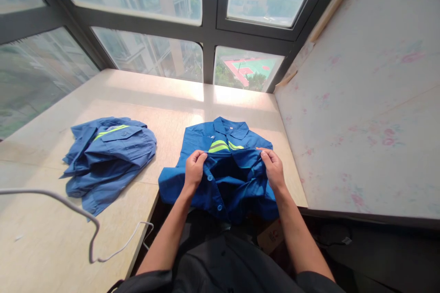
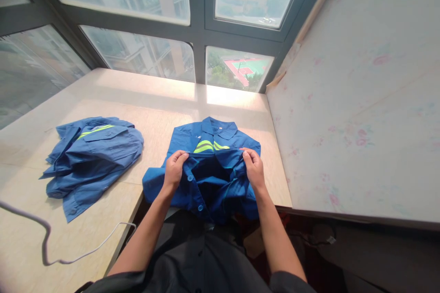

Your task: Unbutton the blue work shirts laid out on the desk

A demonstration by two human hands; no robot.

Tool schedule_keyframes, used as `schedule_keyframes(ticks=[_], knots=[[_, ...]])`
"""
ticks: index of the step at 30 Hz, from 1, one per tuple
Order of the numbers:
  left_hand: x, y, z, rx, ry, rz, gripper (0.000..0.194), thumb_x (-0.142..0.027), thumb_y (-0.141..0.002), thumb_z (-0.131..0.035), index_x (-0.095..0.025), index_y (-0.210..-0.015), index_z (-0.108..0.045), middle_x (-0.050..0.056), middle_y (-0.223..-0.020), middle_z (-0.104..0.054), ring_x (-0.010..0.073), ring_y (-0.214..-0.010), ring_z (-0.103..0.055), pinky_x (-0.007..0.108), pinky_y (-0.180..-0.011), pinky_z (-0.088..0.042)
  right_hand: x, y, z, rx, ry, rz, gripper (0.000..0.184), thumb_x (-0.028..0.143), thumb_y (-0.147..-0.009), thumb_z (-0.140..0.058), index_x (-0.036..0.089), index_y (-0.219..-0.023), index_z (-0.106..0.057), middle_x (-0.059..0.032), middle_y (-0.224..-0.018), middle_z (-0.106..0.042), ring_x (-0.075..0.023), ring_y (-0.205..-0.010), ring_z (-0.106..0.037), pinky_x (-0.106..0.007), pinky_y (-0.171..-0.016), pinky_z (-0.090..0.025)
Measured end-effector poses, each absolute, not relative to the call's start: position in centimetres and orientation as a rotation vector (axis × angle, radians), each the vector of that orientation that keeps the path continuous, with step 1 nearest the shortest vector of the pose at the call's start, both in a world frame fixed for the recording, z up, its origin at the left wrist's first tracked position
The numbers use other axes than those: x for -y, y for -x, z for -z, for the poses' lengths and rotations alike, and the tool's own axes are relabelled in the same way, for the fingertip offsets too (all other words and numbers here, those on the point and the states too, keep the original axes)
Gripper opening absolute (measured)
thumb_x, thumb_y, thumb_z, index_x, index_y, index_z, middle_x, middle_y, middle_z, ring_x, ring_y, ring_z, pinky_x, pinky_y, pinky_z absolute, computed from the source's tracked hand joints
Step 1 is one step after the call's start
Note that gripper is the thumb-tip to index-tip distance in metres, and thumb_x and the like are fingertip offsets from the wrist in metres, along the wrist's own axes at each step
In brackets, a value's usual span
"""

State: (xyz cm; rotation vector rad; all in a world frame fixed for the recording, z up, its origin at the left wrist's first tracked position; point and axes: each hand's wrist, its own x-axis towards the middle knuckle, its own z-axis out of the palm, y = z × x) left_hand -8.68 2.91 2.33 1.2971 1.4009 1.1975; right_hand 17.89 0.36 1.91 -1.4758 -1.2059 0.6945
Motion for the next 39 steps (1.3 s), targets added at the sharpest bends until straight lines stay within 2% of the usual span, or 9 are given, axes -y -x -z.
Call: schedule_keyframes(ticks=[4,7,9,11,15,19,22,28,39], knots=[[-3.2,8.8,-3.0,-1.490,-1.607,-0.967,0.027,-0.036,-0.089,-0.050,-0.018,-0.076,-0.065,0.001,-0.071,-0.062,0.0152,-0.063,-0.054,0.027,-0.062,-0.043,-0.4,-17.7,-1.5,1.263,1.480,-0.780,0.025,0.045,-0.088,-0.058,0.021,-0.089,-0.065,-0.0045,-0.087,-0.068,-0.0216,-0.085,-0.063,-0.035,-0.079,-0.053],[-3.3,6.9,-3.7,-1.552,-1.921,-0.932,0.030,-0.044,-0.086,-0.063,-0.019,-0.103,-0.068,0.009,-0.108,-0.068,0.0228,-0.091,-0.063,0.034,-0.082,-0.048,-0.5,-16.8,-2.1,1.325,1.475,-0.828,0.022,0.039,-0.088,-0.057,0.021,-0.097,-0.064,-0.0010,-0.077,-0.063,-0.0149,-0.060,-0.055,-0.027,-0.055,-0.048],[-3.6,5.4,-3.5,-1.545,-2.133,-0.842,0.041,-0.043,-0.080,-0.072,-0.019,-0.113,-0.066,0.013,-0.120,-0.065,0.0294,-0.110,-0.059,0.039,-0.092,-0.046,-0.7,-16.4,-2.6,1.388,1.504,-0.788,0.020,0.033,-0.089,-0.053,0.021,-0.102,-0.063,0.0013,-0.070,-0.059,-0.0129,-0.052,-0.049,-0.026,-0.050,-0.044],[-4.1,4.2,-2.8,-1.529,-2.266,-0.676,0.044,-0.038,-0.078,-0.076,-0.017,-0.114,-0.065,0.015,-0.119,-0.066,0.0329,-0.113,-0.058,0.042,-0.092,-0.046,-0.9,-16.3,-3.1,1.499,1.535,-0.637,0.021,0.025,-0.089,-0.049,0.021,-0.104,-0.063,-0.0010,-0.075,-0.061,-0.0150,-0.059,-0.054,-0.029,-0.059,-0.050],[-4.9,3.0,-0.3,-1.516,-2.346,-0.428,0.031,-0.033,-0.080,-0.075,-0.014,-0.103,-0.068,0.016,-0.104,-0.069,0.0325,-0.102,-0.062,0.041,-0.085,-0.048,-1.1,-15.6,-3.3,1.794,1.571,-0.251,0.033,0.006,-0.082,-0.044,0.021,-0.095,-0.070,-0.0113,-0.115,-0.062,-0.0258,-0.106,-0.058,-0.046,-0.094,-0.049],[-4.8,3.0,1.6,-1.536,-2.273,-0.456,0.017,-0.026,-0.087,-0.064,-0.016,-0.100,-0.069,0.013,-0.101,-0.070,0.0269,-0.097,-0.065,0.036,-0.085,-0.049,-0.8,-13.8,-2.8,2.090,1.531,-0.138,0.038,0.001,-0.082,-0.047,0.023,-0.096,-0.074,-0.0124,-0.133,-0.057,-0.0299,-0.123,-0.050,-0.052,-0.101,-0.043],[-4.5,3.1,2.2,-1.476,-2.188,-0.590,0.019,-0.020,-0.090,-0.057,-0.018,-0.105,-0.068,0.011,-0.106,-0.072,0.0245,-0.100,-0.067,0.034,-0.087,-0.050,-1.0,-12.2,-2.4,2.288,1.443,-0.160,0.036,0.005,-0.086,-0.051,0.022,-0.109,-0.072,-0.0134,-0.132,-0.059,-0.0293,-0.120,-0.054,-0.047,-0.099,-0.045],[-4.1,3.8,2.4,-1.335,-1.888,-0.919,0.033,-0.012,-0.087,-0.057,-0.019,-0.119,-0.061,0.008,-0.109,-0.073,0.0217,-0.101,-0.069,0.035,-0.092,-0.053,-2.7,-12.1,-1.1,2.391,1.527,-0.169,0.033,0.014,-0.085,-0.067,0.024,-0.116,-0.068,-0.0093,-0.107,-0.071,-0.0258,-0.099,-0.063,-0.036,-0.083,-0.048],[-3.1,3.6,1.8,-1.282,-1.792,-1.069,0.026,-0.010,-0.090,-0.054,-0.020,-0.112,-0.062,0.006,-0.103,-0.074,0.0200,-0.101,-0.069,0.035,-0.093,-0.052,-2.4,-13.6,0.4,2.087,1.482,-0.406,0.019,0.024,-0.095,-0.055,0.021,-0.100,-0.073,-0.0063,-0.090,-0.068,-0.0209,-0.087,-0.060,-0.032,-0.080,-0.046]])
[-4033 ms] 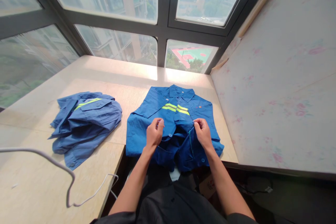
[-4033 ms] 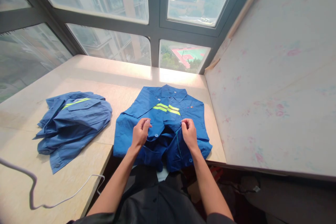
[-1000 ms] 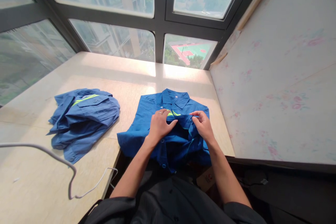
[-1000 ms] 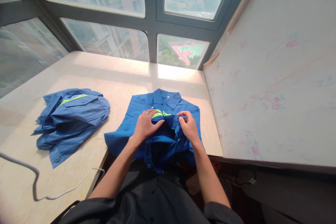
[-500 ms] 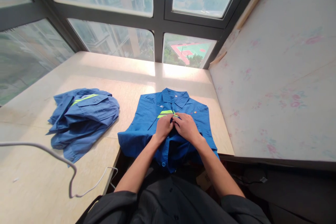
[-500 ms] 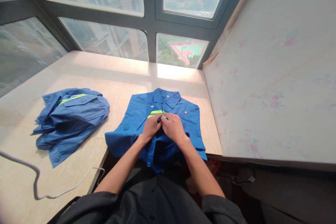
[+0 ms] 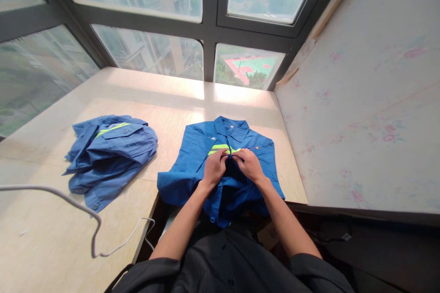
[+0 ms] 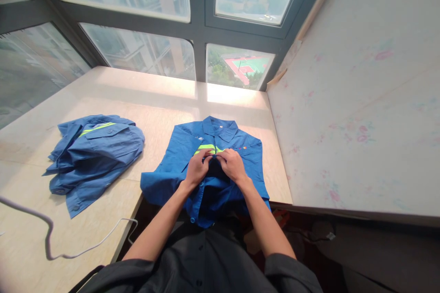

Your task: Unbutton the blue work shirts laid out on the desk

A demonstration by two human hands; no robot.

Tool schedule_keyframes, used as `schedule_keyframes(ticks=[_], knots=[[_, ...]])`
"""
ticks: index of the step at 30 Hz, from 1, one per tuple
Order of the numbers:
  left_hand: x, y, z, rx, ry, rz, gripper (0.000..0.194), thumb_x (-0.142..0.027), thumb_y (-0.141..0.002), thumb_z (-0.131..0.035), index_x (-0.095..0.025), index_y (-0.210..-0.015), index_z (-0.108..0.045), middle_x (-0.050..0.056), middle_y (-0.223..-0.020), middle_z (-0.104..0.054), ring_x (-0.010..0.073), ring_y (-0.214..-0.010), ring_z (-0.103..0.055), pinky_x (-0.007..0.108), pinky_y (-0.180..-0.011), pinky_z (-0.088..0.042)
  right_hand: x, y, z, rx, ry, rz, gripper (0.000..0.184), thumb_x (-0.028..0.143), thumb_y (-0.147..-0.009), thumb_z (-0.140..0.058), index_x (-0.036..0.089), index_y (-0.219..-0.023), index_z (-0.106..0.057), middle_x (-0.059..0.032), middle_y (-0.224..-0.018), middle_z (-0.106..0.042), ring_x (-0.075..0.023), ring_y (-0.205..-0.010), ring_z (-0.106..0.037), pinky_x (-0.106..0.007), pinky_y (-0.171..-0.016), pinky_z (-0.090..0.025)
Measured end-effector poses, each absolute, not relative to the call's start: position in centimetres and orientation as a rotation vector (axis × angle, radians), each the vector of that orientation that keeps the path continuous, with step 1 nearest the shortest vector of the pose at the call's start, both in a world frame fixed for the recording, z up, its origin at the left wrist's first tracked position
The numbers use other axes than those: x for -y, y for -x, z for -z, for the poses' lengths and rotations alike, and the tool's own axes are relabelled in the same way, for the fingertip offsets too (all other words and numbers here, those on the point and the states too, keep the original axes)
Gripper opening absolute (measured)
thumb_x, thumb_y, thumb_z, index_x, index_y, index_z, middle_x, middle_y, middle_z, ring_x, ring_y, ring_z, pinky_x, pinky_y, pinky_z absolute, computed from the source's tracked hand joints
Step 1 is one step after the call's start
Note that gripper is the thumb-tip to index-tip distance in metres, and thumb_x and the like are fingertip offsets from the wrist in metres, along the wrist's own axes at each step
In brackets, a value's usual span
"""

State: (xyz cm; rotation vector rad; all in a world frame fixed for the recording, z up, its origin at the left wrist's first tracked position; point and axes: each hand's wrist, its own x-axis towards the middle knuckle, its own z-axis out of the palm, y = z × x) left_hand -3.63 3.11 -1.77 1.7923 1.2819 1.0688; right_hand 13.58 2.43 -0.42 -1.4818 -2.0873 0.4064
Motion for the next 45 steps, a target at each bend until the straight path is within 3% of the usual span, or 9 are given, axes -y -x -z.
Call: schedule_keyframes(ticks=[10,18,23,28,32,35,39,42,45], knots=[[-3.7,3.0,1.2,-1.150,-1.379,-1.195,0.008,-0.012,-0.079,-0.058,-0.019,-0.080,-0.055,0.001,-0.079,-0.068,0.0166,-0.080,-0.067,0.030,-0.080,-0.051,-1.9,-13.5,-0.2,1.957,1.441,-0.422,0.020,0.028,-0.095,-0.050,0.020,-0.093,-0.069,-0.0080,-0.090,-0.067,-0.0231,-0.089,-0.060,-0.036,-0.084,-0.046],[-5.0,5.9,0.9,-1.266,-0.927,-1.484,0.014,-0.020,-0.073,-0.069,-0.016,-0.081,-0.058,0.002,-0.079,-0.065,0.0140,-0.075,-0.063,0.026,-0.074,-0.049,-1.8,-16.0,0.0,1.432,1.508,-0.644,0.025,0.041,-0.088,-0.058,0.019,-0.089,-0.069,-0.0052,-0.087,-0.069,-0.0214,-0.082,-0.061,-0.035,-0.078,-0.047],[-6.0,8.9,1.7,-1.490,-0.497,-1.682,0.016,-0.013,-0.073,-0.064,-0.016,-0.086,-0.055,0.000,-0.078,-0.060,0.0108,-0.074,-0.061,0.025,-0.078,-0.048,-1.3,-18.5,-0.2,1.031,1.375,-0.793,0.029,0.046,-0.080,-0.068,0.018,-0.090,-0.067,-0.0020,-0.082,-0.064,-0.0171,-0.074,-0.056,-0.030,-0.070,-0.045],[-5.2,9.3,0.1,-1.716,-1.079,-1.529,0.019,-0.014,-0.076,-0.056,-0.017,-0.094,-0.061,0.008,-0.097,-0.066,0.0223,-0.098,-0.064,0.040,-0.094,-0.049,-1.2,-18.3,-1.2,1.048,1.328,-0.880,0.027,0.043,-0.078,-0.070,0.020,-0.090,-0.066,-0.0008,-0.082,-0.062,-0.0160,-0.075,-0.054,-0.028,-0.071,-0.043],[-4.3,7.0,-1.8,-1.744,-2.014,-1.295,0.044,-0.016,-0.077,-0.060,-0.017,-0.121,-0.060,0.014,-0.141,-0.053,0.0323,-0.139,-0.039,0.051,-0.114,-0.031,-1.6,-17.0,-2.1,1.205,1.316,-0.996,0.021,0.040,-0.078,-0.068,0.021,-0.086,-0.064,0.0003,-0.080,-0.059,-0.0153,-0.072,-0.050,-0.027,-0.068,-0.042],[-5.0,4.6,-1.6,-1.543,-2.315,-1.038,0.058,-0.025,-0.082,-0.063,-0.012,-0.137,-0.050,0.018,-0.149,-0.045,0.0334,-0.144,-0.032,0.049,-0.114,-0.032,-1.9,-16.1,-2.8,1.282,1.225,-1.088,0.014,0.035,-0.078,-0.064,0.022,-0.082,-0.062,0.0002,-0.080,-0.057,-0.0159,-0.073,-0.049,-0.027,-0.067,-0.041],[-7.1,2.7,0.0,-1.569,-2.299,-0.815,0.050,-0.022,-0.087,-0.059,-0.011,-0.135,-0.053,0.019,-0.133,-0.060,0.0321,-0.128,-0.052,0.044,-0.103,-0.042,-2.0,-15.9,-3.4,1.322,1.073,-1.163,0.011,0.031,-0.074,-0.063,0.021,-0.075,-0.059,-0.0010,-0.082,-0.058,-0.0177,-0.081,-0.052,-0.029,-0.074,-0.043],[-8.2,3.0,0.3,-1.637,-2.219,-0.753,0.025,-0.021,-0.092,-0.052,-0.016,-0.111,-0.068,0.012,-0.105,-0.072,0.0272,-0.102,-0.064,0.037,-0.088,-0.048,-2.0,-16.9,-3.0,1.219,1.164,-1.103,0.012,0.033,-0.072,-0.060,0.021,-0.073,-0.057,-0.0018,-0.082,-0.059,-0.0188,-0.080,-0.054,-0.031,-0.075,-0.045],[-8.2,3.8,-0.2,-1.569,-2.219,-0.766,0.020,-0.020,-0.092,-0.052,-0.019,-0.087,-0.070,0.008,-0.091,-0.072,0.0226,-0.091,-0.064,0.032,-0.081,-0.047,-2.2,-17.9,-2.3,1.145,1.485,-0.877,0.013,0.031,-0.071,-0.058,0.020,-0.077,-0.059,-0.0028,-0.080,-0.060,-0.0206,-0.077,-0.056,-0.035,-0.073,-0.047]])
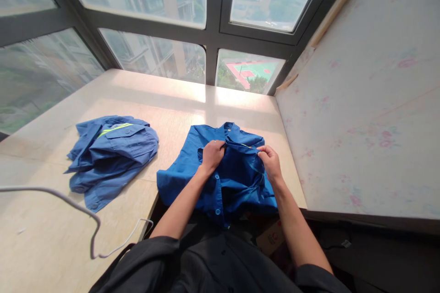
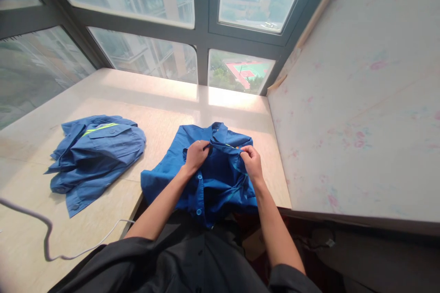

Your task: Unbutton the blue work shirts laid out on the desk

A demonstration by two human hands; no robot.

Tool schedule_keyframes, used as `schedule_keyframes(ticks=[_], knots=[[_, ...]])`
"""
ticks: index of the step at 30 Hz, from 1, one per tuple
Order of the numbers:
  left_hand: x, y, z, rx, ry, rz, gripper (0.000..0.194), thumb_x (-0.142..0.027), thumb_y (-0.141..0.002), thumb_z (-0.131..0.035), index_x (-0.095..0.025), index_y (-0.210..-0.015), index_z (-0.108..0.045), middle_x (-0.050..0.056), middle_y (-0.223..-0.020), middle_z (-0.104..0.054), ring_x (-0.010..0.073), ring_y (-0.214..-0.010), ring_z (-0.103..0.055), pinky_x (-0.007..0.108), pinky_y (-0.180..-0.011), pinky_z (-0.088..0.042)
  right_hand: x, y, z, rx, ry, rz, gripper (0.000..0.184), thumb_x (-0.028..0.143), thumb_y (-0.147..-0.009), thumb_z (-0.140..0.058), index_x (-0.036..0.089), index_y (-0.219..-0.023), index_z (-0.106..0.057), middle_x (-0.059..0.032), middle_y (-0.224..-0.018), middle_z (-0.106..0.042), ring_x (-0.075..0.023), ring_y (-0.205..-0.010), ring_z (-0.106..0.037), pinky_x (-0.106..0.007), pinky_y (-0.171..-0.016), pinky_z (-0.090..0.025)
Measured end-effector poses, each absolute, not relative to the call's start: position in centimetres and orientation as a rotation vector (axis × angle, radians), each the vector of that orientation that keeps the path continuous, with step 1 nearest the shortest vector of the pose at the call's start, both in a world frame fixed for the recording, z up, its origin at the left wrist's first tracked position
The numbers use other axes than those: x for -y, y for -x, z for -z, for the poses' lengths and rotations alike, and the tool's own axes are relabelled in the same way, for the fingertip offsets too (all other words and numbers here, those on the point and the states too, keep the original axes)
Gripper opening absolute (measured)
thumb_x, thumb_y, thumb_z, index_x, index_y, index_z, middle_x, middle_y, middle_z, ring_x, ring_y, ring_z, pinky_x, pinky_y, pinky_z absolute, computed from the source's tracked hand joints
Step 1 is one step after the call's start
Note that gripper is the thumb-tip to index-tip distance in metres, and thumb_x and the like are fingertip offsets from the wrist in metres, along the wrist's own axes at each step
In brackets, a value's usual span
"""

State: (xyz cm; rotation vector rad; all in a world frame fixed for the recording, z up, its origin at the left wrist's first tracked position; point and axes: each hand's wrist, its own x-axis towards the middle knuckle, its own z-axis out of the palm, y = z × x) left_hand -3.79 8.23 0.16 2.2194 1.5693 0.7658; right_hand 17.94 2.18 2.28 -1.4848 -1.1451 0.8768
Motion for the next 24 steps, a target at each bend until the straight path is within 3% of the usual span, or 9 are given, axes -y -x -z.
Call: schedule_keyframes(ticks=[4,6,8,12,16,24], knots=[[-7.5,3.9,-1.0,-1.495,-2.249,-0.766,0.018,-0.016,-0.090,-0.053,-0.019,-0.082,-0.069,0.007,-0.089,-0.071,0.0205,-0.088,-0.063,0.029,-0.079,-0.046,-2.1,-17.3,-2.6,1.475,1.547,-0.390,0.034,0.014,-0.069,-0.049,0.019,-0.100,-0.064,-0.0088,-0.104,-0.064,-0.0263,-0.102,-0.058,-0.045,-0.094,-0.047],[-7.2,3.5,-1.3,-1.512,-2.257,-0.756,0.017,-0.016,-0.089,-0.054,-0.018,-0.081,-0.069,0.008,-0.087,-0.070,0.0212,-0.087,-0.062,0.030,-0.079,-0.046,-2.0,-15.9,-3.3,1.734,1.383,-0.290,0.044,0.009,-0.072,-0.046,0.021,-0.109,-0.065,-0.0096,-0.116,-0.062,-0.0262,-0.114,-0.055,-0.046,-0.102,-0.043],[-7.0,3.2,-1.7,-1.490,-2.276,-0.759,0.017,-0.015,-0.088,-0.054,-0.018,-0.083,-0.070,0.008,-0.087,-0.070,0.0220,-0.087,-0.062,0.032,-0.080,-0.047,-2.2,-14.3,-3.8,1.941,1.285,-0.298,0.042,0.009,-0.078,-0.048,0.023,-0.113,-0.067,-0.0096,-0.121,-0.062,-0.0265,-0.116,-0.054,-0.046,-0.103,-0.043],[-6.7,3.3,-2.5,-1.334,-2.303,-0.777,0.025,-0.012,-0.088,-0.049,-0.018,-0.091,-0.073,0.009,-0.090,-0.071,0.0226,-0.089,-0.062,0.034,-0.082,-0.048,-3.4,-12.5,-3.6,2.005,1.313,-0.386,0.027,0.019,-0.087,-0.055,0.026,-0.107,-0.072,-0.0092,-0.109,-0.067,-0.0264,-0.103,-0.061,-0.043,-0.093,-0.049],[-6.3,4.3,-3.1,-1.228,-2.272,-0.796,0.032,-0.012,-0.090,-0.045,-0.021,-0.093,-0.075,0.008,-0.087,-0.073,0.0217,-0.085,-0.062,0.035,-0.081,-0.049,-4.1,-13.0,-2.8,1.879,1.239,-0.500,0.025,0.027,-0.093,-0.052,0.029,-0.094,-0.077,-0.0060,-0.095,-0.071,-0.0220,-0.088,-0.065,-0.038,-0.083,-0.053],[-5.9,4.9,-2.7,-1.043,-2.113,-0.913,0.027,-0.016,-0.088,-0.051,-0.025,-0.086,-0.077,0.004,-0.083,-0.073,0.0199,-0.082,-0.060,0.034,-0.081,-0.048,-3.1,-13.5,-2.2,1.498,1.101,-0.813,0.012,0.030,-0.085,-0.068,0.027,-0.090,-0.079,-0.0032,-0.089,-0.076,-0.0208,-0.082,-0.069,-0.036,-0.078,-0.056]])
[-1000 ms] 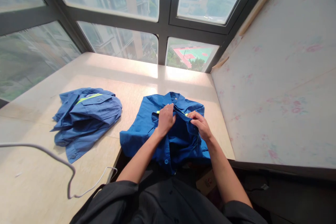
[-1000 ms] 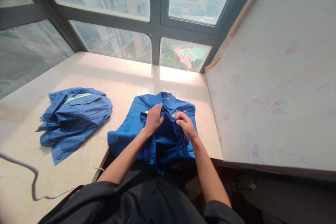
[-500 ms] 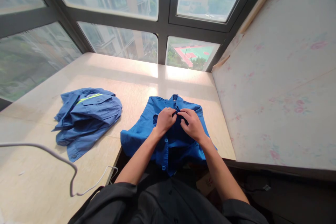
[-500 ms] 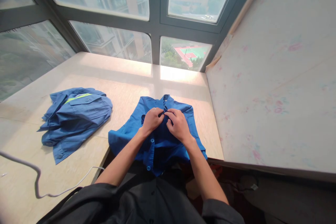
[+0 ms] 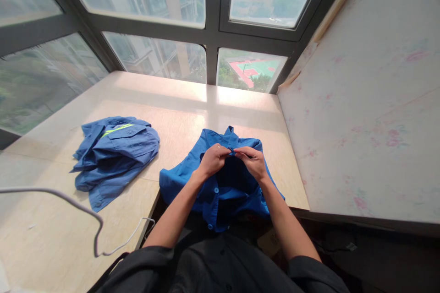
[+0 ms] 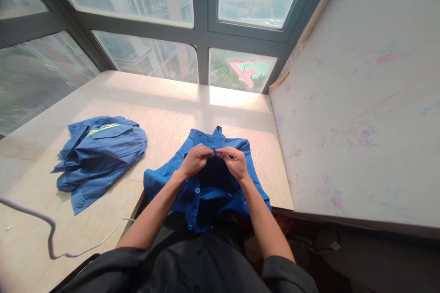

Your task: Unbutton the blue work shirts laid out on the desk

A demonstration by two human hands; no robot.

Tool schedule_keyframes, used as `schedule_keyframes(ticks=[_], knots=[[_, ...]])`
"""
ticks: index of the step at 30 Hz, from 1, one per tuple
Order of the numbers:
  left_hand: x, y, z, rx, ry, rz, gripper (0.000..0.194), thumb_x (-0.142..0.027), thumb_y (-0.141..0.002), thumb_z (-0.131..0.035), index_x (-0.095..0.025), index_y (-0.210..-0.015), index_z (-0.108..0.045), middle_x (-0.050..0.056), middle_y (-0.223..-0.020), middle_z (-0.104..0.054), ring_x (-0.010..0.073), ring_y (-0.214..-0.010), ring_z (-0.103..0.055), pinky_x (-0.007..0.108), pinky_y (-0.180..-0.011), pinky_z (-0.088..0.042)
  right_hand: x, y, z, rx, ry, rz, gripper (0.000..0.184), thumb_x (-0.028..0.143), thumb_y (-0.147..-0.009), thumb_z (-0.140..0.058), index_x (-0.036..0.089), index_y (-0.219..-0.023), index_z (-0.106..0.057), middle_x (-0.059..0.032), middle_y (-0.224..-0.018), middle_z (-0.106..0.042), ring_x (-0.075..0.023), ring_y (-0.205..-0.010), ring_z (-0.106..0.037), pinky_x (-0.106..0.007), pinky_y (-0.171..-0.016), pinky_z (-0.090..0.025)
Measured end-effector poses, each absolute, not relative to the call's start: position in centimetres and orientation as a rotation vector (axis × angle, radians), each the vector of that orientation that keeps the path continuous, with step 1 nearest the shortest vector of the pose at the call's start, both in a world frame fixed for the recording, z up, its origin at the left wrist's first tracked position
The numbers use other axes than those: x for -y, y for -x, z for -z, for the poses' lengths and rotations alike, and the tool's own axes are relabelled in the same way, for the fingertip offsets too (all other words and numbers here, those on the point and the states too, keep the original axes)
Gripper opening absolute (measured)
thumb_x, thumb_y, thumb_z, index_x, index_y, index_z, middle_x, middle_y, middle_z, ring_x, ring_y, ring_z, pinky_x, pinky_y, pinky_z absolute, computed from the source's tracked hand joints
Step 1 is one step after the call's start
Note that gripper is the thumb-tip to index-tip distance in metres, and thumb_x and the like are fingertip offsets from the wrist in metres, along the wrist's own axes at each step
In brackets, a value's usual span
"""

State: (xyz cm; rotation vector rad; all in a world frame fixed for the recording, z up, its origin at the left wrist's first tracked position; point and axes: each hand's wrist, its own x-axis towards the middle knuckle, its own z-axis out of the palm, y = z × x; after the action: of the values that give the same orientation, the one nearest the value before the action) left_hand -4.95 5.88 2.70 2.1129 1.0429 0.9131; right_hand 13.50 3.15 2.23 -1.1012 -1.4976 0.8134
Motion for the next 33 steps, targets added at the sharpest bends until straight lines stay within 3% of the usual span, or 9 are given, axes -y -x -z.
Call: schedule_keyframes(ticks=[6,10,15,18,20,22,25,28,33], knots=[[-5.4,5.4,-3.5,-0.951,-1.844,-1.031,0.024,-0.011,-0.081,-0.054,-0.022,-0.080,-0.075,0.004,-0.085,-0.073,0.0189,-0.088,-0.064,0.034,-0.086,-0.050,-3.7,-15.0,-1.0,1.480,1.250,-0.712,0.017,0.034,-0.086,-0.063,0.024,-0.085,-0.076,-0.0039,-0.089,-0.074,-0.0210,-0.086,-0.066,-0.038,-0.085,-0.052],[-6.3,6.3,-3.9,-1.112,-1.421,-1.277,0.015,-0.027,-0.083,-0.060,-0.019,-0.085,-0.072,0.005,-0.086,-0.070,0.0192,-0.084,-0.064,0.032,-0.081,-0.051,-3.9,-16.9,0.4,1.266,1.370,-0.733,0.025,0.042,-0.081,-0.067,0.019,-0.088,-0.071,-0.0053,-0.089,-0.071,-0.0214,-0.085,-0.064,-0.037,-0.083,-0.051],[-7.5,9.8,-2.7,-1.518,-1.084,-1.441,0.032,-0.047,-0.085,-0.058,-0.016,-0.089,-0.066,0.007,-0.084,-0.067,0.0210,-0.080,-0.063,0.034,-0.077,-0.052,-4.7,-19.8,1.8,0.789,1.325,-0.673,0.037,0.049,-0.075,-0.070,0.018,-0.093,-0.062,-0.0033,-0.088,-0.067,-0.0179,-0.082,-0.063,-0.034,-0.079,-0.052],[-5.4,11.6,-1.5,-1.628,-1.397,-0.989,0.065,-0.055,-0.069,-0.075,-0.016,-0.120,-0.060,0.015,-0.117,-0.065,0.0310,-0.109,-0.062,0.043,-0.097,-0.047,-4.9,-20.9,2.0,0.647,1.320,-0.742,0.043,0.052,-0.073,-0.070,0.019,-0.096,-0.058,-0.0037,-0.091,-0.066,-0.0188,-0.081,-0.066,-0.034,-0.075,-0.054],[-3.0,11.6,-0.5,-1.647,-1.613,-0.629,0.098,-0.054,-0.054,-0.085,-0.018,-0.138,-0.048,0.021,-0.140,-0.052,0.0400,-0.130,-0.048,0.052,-0.105,-0.039,-4.5,-20.9,2.0,0.778,1.377,-0.847,0.047,0.054,-0.072,-0.072,0.019,-0.101,-0.059,-0.0072,-0.100,-0.068,-0.0227,-0.091,-0.068,-0.038,-0.080,-0.055],[-0.6,10.8,0.5,-1.750,-1.749,-0.347,0.112,-0.049,-0.051,-0.088,-0.018,-0.146,-0.039,0.025,-0.150,-0.040,0.0460,-0.141,-0.032,0.062,-0.108,-0.030,-3.7,-20.4,2.3,1.056,1.469,-0.939,0.053,0.056,-0.072,-0.074,0.019,-0.108,-0.062,-0.0113,-0.115,-0.067,-0.0274,-0.108,-0.065,-0.044,-0.092,-0.053],[1.3,9.8,1.7,-1.896,-1.881,-0.314,0.086,-0.026,-0.070,-0.074,-0.019,-0.148,-0.039,0.023,-0.142,-0.052,0.0408,-0.136,-0.042,0.058,-0.106,-0.036,-2.1,-19.5,3.1,1.528,1.598,-1.006,0.067,0.056,-0.069,-0.077,0.021,-0.124,-0.060,-0.0147,-0.136,-0.058,-0.0329,-0.130,-0.052,-0.053,-0.110,-0.039],[0.6,10.5,2.3,-1.907,-1.764,-0.545,0.053,-0.009,-0.076,-0.052,-0.023,-0.125,-0.064,0.015,-0.113,-0.070,0.0324,-0.106,-0.065,0.046,-0.093,-0.048,-0.8,-19.4,4.1,1.856,1.688,-0.956,0.076,0.052,-0.070,-0.077,0.019,-0.134,-0.056,-0.0174,-0.149,-0.046,-0.0356,-0.141,-0.038,-0.055,-0.117,-0.028],[-3.1,14.0,1.6,-1.605,-1.167,-1.219,0.012,-0.022,-0.069,-0.061,-0.020,-0.076,-0.070,0.003,-0.074,-0.069,0.0217,-0.074,-0.062,0.032,-0.073,-0.051,0.2,-20.6,5.1,1.999,1.870,-0.644,0.081,0.041,-0.068,-0.078,0.020,-0.142,-0.050,-0.0178,-0.145,-0.050,-0.0385,-0.136,-0.044,-0.054,-0.111,-0.036]])
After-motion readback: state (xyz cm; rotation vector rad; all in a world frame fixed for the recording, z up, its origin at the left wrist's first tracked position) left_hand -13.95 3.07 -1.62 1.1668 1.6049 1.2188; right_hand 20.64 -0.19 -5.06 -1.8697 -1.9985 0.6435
